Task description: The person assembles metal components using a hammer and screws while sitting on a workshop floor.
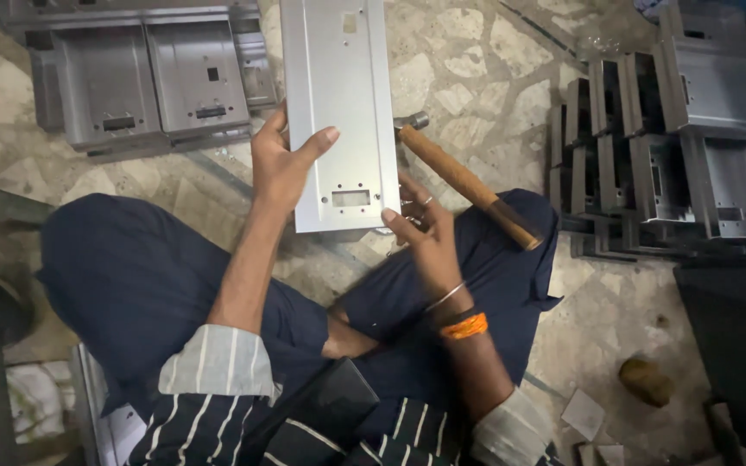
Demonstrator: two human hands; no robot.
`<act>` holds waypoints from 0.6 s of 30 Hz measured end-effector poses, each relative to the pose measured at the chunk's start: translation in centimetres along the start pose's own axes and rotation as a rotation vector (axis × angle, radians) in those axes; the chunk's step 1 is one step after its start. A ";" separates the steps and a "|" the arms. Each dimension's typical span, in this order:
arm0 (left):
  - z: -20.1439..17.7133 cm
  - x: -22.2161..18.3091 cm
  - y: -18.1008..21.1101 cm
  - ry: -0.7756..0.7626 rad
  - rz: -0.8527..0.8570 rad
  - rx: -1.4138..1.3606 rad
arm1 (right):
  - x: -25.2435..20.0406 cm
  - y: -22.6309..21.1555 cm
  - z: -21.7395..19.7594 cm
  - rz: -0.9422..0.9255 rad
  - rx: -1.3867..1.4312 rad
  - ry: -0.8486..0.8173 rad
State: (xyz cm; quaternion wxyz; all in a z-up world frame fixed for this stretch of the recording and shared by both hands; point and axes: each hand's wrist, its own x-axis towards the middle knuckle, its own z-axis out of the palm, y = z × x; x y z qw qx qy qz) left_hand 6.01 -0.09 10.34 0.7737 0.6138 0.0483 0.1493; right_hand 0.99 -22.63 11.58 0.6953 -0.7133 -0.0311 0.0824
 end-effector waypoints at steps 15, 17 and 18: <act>-0.1 0.3 -0.8 0.047 -0.011 0.040 | 14.9 10.6 -7.6 -0.235 -1.513 0.132; -0.1 0.3 -0.7 0.051 -0.028 0.042 | 15.5 8.4 -7.8 -0.190 -1.460 0.116; -0.1 0.2 -0.7 0.052 -0.048 0.045 | 15.7 7.3 -8.0 -0.142 -1.406 0.102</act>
